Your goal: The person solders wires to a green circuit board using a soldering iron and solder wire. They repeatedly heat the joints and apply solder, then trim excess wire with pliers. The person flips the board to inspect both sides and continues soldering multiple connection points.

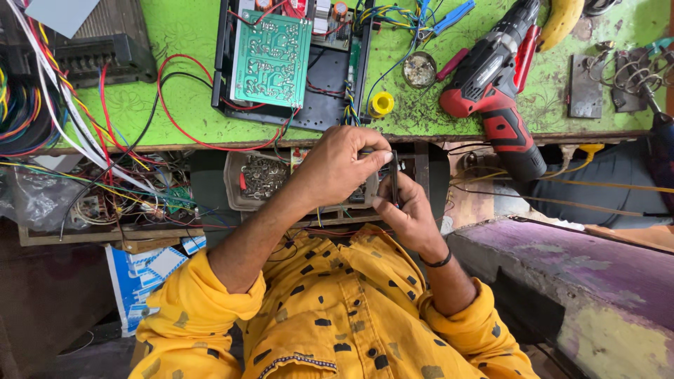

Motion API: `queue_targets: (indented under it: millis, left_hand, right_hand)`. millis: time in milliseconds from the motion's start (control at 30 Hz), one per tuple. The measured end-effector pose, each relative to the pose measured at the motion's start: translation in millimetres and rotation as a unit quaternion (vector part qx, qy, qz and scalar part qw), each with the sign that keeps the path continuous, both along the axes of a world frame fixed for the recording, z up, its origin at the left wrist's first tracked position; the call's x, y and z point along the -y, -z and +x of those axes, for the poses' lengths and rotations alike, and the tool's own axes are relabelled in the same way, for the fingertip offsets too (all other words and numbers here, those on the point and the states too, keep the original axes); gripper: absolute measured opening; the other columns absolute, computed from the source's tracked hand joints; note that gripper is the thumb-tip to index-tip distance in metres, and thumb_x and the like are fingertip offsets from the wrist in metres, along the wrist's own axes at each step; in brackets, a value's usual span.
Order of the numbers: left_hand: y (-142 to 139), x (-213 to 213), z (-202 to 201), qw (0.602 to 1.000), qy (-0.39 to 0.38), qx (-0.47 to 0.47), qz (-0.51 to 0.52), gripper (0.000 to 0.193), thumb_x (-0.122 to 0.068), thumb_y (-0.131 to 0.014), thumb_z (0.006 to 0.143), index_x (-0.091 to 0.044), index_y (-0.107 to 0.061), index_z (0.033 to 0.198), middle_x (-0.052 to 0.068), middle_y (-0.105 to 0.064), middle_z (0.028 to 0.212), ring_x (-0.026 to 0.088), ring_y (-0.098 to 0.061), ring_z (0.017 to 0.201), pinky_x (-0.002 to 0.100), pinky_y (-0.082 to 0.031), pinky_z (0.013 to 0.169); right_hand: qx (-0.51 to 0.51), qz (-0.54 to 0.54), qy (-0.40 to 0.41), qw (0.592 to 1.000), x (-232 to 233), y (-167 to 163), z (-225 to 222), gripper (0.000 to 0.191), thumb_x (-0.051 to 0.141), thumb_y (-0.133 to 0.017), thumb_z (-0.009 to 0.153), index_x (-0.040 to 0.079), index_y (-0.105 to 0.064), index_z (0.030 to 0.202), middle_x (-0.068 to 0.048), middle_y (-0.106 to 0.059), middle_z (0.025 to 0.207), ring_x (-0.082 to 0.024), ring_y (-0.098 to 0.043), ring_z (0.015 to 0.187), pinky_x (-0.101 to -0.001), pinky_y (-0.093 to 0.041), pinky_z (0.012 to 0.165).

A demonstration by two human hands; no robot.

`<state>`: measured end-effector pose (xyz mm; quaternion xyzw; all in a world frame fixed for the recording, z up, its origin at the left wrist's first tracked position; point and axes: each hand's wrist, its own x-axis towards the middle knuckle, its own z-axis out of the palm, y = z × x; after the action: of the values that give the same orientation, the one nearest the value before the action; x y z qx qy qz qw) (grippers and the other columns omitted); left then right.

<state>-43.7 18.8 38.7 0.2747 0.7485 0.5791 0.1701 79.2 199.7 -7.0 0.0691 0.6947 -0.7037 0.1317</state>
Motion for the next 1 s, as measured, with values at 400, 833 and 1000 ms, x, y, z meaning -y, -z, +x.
queue_targets:
  millis: [400, 833, 1000]
  left_hand:
    - [2.2, -4.5, -14.0, 0.996, 0.060, -0.036, -0.052, 0.019, -0.020, -0.071, 0.081, -0.001, -0.075, 0.085, 0.017, -0.074, 0.082, 0.032, -0.073, 0.081, 0.041, -0.056, 0.076]
    - [6.0, -2.2, -22.1, 0.990, 0.112, -0.044, -0.074, 0.018, -0.019, -0.074, 0.079, -0.002, -0.076, 0.085, 0.015, -0.075, 0.085, 0.028, -0.074, 0.082, 0.040, -0.057, 0.075]
    - [7.7, -5.5, -24.2, 0.982, 0.139, -0.067, -0.109, 0.017, -0.018, -0.078, 0.078, -0.002, -0.076, 0.085, 0.016, -0.075, 0.086, 0.030, -0.073, 0.084, 0.041, -0.056, 0.078]
  right_hand:
    - [-0.014, -0.011, -0.077, 0.997, -12.3, -18.7, -5.9, 0.033, 0.018, -0.069, 0.089, 0.004, -0.054, 0.115, 0.004, -0.045, 0.095, -0.007, -0.041, 0.085, -0.0235, -0.038, 0.074]
    - [-0.010, -0.016, -0.066, 0.998, -18.3, 6.8, 3.7, 0.022, 0.023, -0.069, 0.095, 0.006, -0.055, 0.099, 0.005, -0.049, 0.088, -0.005, -0.043, 0.082, -0.0233, -0.037, 0.072]
    - [-0.004, 0.024, -0.050, 0.998, -8.5, -17.5, -3.9, 0.034, 0.023, -0.070, 0.087, 0.007, -0.055, 0.112, 0.007, -0.051, 0.091, -0.004, -0.045, 0.083, -0.0228, -0.041, 0.073]
